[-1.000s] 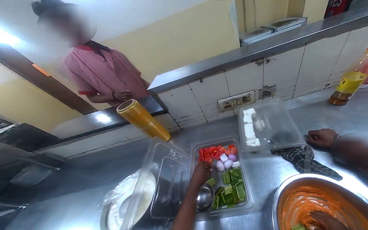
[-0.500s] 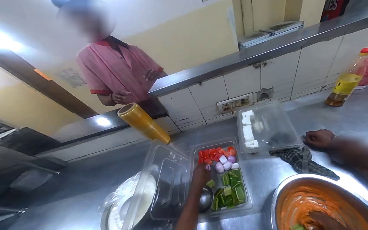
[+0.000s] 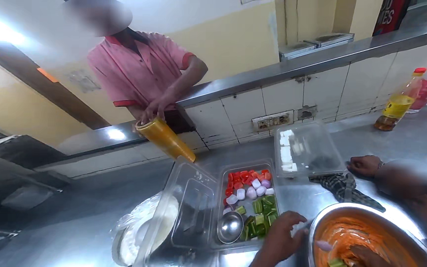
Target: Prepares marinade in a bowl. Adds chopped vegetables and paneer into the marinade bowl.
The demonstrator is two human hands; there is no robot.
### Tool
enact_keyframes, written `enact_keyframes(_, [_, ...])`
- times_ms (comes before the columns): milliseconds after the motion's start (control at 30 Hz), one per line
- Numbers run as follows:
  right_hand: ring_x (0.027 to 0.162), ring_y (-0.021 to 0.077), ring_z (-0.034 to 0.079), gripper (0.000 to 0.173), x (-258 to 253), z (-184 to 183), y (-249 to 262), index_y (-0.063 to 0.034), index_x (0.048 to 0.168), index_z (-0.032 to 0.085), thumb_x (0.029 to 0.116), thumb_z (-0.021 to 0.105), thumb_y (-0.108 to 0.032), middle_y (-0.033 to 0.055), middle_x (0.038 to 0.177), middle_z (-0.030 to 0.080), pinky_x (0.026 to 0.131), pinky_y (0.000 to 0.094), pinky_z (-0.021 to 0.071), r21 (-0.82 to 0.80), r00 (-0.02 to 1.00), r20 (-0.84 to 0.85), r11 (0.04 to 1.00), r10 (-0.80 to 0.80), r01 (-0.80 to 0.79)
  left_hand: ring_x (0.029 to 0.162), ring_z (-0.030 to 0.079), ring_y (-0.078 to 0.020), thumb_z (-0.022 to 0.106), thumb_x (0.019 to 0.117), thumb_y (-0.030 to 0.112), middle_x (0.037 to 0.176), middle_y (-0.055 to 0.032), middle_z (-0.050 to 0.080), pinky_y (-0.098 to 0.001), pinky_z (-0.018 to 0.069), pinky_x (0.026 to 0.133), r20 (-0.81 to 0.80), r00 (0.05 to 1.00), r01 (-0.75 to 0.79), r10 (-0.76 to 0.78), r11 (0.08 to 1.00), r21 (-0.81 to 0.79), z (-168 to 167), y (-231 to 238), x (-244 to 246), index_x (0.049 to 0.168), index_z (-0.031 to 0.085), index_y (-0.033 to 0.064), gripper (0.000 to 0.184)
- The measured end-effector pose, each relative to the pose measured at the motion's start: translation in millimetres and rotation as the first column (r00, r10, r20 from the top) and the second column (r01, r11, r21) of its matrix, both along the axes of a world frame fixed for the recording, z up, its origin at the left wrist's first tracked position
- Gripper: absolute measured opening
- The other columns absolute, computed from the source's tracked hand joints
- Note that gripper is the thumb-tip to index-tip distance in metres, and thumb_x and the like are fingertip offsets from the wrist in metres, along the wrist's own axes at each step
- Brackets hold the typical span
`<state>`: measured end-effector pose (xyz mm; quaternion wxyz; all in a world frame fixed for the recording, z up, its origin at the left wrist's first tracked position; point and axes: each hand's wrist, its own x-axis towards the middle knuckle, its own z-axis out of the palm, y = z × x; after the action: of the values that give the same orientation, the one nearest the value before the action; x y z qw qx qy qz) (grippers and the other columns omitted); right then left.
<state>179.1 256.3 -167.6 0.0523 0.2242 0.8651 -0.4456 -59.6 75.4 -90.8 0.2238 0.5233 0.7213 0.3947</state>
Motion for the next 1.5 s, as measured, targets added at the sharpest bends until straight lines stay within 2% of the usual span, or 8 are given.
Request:
enact_keyframes(100, [0.112,0.0470,0.063,0.027,0.4,-3.3,0.6,0.0138,0.106,0.069,0.0979,0.060,-0.010,0.0326,0.112,0.067,0.101,0.0609,0.0459,0.004,1.000,-0.013,1.000,0.001,-0.001,0.107,0.068,-0.0267,0.056,0.1016,0.012,0.121,-0.0203,0.067,-0.0397,0.0552,0.095,-0.026,0.950,-0.313,0.312,0.944,-0.103,-3.5,3.2,-53.7,0.124,0.066,-0.0046,0.030])
enact_keyframes(233, [0.119,0.0470,0.061,0.030,-0.5,-3.7,1.4,0.0132,0.114,0.069,0.1000,0.059,-0.012,0.0327,0.119,0.066,0.105,0.0604,0.0443,0.000,1.000,0.027,1.000,0.013,-0.013,0.123,0.061,-0.0367,0.060,0.1014,0.016,0.133,-0.0253,0.061,-0.0499,0.0473,0.107,-0.214,0.757,-0.653,0.617,0.708,-0.269,-19.4,-12.8,-154.7,0.129,0.064,-0.0034,0.034])
enact_keyframes(367, [0.122,0.0481,0.060,0.031,-2.7,-3.2,1.9,0.0142,0.116,0.067,0.1005,0.058,-0.011,0.0338,0.122,0.065,0.107,0.0612,0.0431,0.014,0.999,0.042,1.000,0.011,-0.012,0.128,0.057,-0.0385,0.070,0.0963,0.027,0.133,-0.0269,0.060,-0.0511,0.0430,0.110,-0.299,0.780,-0.620,0.550,0.610,-0.494,-32.8,-21.6,-185.4,0.131,0.061,-0.0055,0.048])
enact_keyframes(567, [0.119,0.0479,0.061,0.028,-1.7,-6.8,2.3,0.0143,0.111,0.069,0.0991,0.059,-0.010,0.0333,0.118,0.067,0.106,0.0597,0.0445,0.006,1.000,0.010,1.000,0.004,-0.004,0.125,0.059,-0.0374,0.065,0.0971,0.018,0.132,-0.0241,0.062,-0.0515,0.0451,0.108,-0.337,0.807,-0.586,0.485,0.585,-0.560,-27.8,-15.6,-180.3,0.135,0.059,-0.0019,0.043])
enact_keyframes(967, [0.118,0.0468,0.062,0.027,-1.2,-5.0,0.8,0.0137,0.109,0.069,0.0982,0.060,-0.009,0.0324,0.117,0.067,0.104,0.0593,0.0455,0.014,1.000,-0.010,1.000,-0.012,0.012,0.128,0.058,-0.0344,0.048,0.1044,0.012,0.134,-0.0214,0.062,-0.0486,0.0426,0.111,-0.312,0.859,-0.511,0.406,0.632,-0.583,-23.1,-23.1,-182.2,0.142,0.057,0.0032,0.039])
enact_keyframes(1167, [0.118,0.0467,0.062,0.027,-1.0,-4.8,0.2,0.0138,0.109,0.069,0.0986,0.060,-0.010,0.0322,0.117,0.067,0.104,0.0589,0.0456,0.008,1.000,-0.013,1.000,-0.024,0.024,0.135,0.050,-0.0401,0.060,0.0990,0.023,0.142,-0.0259,0.054,-0.0557,0.0412,0.111,-0.372,0.872,-0.488,0.317,0.587,-0.646,-25.7,-9.3,-181.0,0.140,0.056,0.0013,0.046])
enact_keyframes(1300, [0.122,0.0462,0.061,0.030,-0.5,-4.5,0.7,0.0116,0.114,0.070,0.0997,0.060,-0.013,0.0316,0.122,0.066,0.107,0.0593,0.0441,-0.007,0.999,0.004,0.999,-0.032,0.032,0.134,0.052,-0.0393,0.052,0.1043,0.032,0.143,-0.0245,0.054,-0.0562,0.0426,0.110,-0.381,0.846,-0.533,0.372,0.589,-0.607,-37.4,-9.2,-183.8,0.138,0.059,0.0029,0.045])
enact_keyframes(1500, [0.119,0.0465,0.061,0.028,-0.2,-3.6,0.8,0.0124,0.111,0.069,0.1000,0.060,-0.012,0.0319,0.118,0.067,0.105,0.0595,0.0445,0.008,1.000,0.005,1.000,-0.002,0.002,0.131,0.054,-0.0406,0.053,0.1037,0.023,0.144,-0.0252,0.053,-0.0565,0.0451,0.107,-0.385,0.796,-0.605,0.467,0.601,-0.522,-29.5,-14.5,-173.3,0.138,0.058,0.0034,0.040])
